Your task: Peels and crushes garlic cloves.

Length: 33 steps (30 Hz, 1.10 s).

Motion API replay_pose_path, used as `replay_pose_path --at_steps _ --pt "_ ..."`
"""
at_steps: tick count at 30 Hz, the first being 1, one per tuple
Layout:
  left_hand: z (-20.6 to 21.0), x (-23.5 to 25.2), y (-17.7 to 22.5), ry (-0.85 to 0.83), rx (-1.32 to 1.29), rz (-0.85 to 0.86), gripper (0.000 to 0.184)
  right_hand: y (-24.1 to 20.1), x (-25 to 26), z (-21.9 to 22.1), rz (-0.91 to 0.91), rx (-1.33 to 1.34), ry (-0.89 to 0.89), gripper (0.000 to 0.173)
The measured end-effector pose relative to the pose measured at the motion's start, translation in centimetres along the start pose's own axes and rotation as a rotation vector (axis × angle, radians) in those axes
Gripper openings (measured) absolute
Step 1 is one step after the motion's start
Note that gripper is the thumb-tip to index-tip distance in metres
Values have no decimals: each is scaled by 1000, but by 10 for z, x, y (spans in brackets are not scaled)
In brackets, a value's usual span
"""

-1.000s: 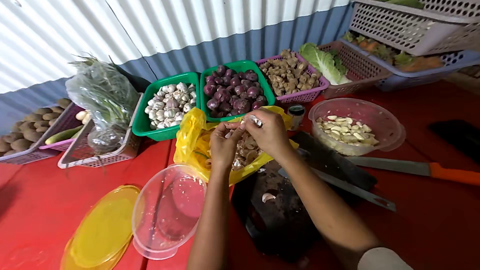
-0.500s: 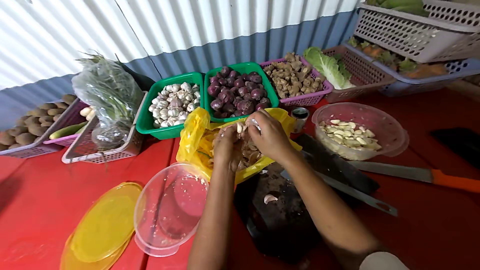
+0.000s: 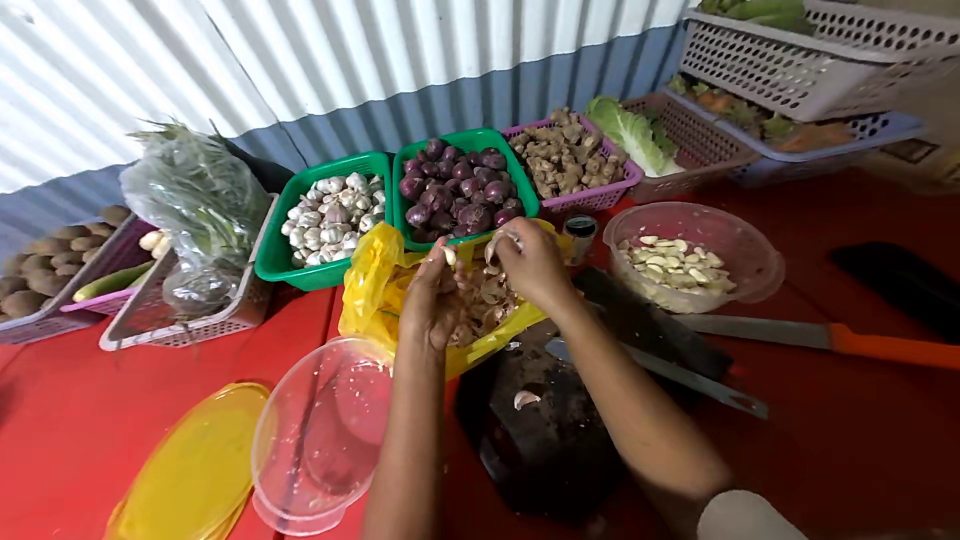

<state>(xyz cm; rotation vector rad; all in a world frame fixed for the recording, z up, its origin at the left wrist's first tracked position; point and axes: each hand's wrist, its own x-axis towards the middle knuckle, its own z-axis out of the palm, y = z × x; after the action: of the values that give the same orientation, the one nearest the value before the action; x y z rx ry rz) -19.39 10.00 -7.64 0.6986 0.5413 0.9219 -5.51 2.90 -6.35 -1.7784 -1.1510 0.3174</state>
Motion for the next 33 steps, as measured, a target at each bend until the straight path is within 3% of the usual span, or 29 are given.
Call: replay_pose_path --at_steps 4,8,10,12,15,19,22,24,26,28,33 --pt "38 -20 4 -92 175 178 24 -2 0 5 91 142 -103 24" --pt "125 -24 -21 -296 430 62 21 16 -18 8 20 333 -111 28" --pt "158 -6 -38 -386 576 27 29 23 -24 14 44 335 -125 28" --pt "173 7 -41 -438 670 40 38 25 -25 20 -66 257 -65 30" --pt "152 -9 -11 -408 726 234 35 5 -19 5 27 194 -129 32" --pt "53 -26 17 -184 934 581 22 6 3 1 45 283 -187 27" --pt "1 -19 24 -106 1106 426 28 0 0 -1 9 435 -187 28" --pt "-9 -17 23 -193 1092 249 28 -3 -1 1 24 512 -188 26" --pt "-6 -14 22 -268 1038 181 20 -6 -1 1 45 552 -154 25" --pt "-3 -13 18 -256 1016 248 11 -5 -3 2 60 576 -102 22" --pt "2 -17 15 -135 1175 546 18 1 -1 -7 49 478 -35 21"
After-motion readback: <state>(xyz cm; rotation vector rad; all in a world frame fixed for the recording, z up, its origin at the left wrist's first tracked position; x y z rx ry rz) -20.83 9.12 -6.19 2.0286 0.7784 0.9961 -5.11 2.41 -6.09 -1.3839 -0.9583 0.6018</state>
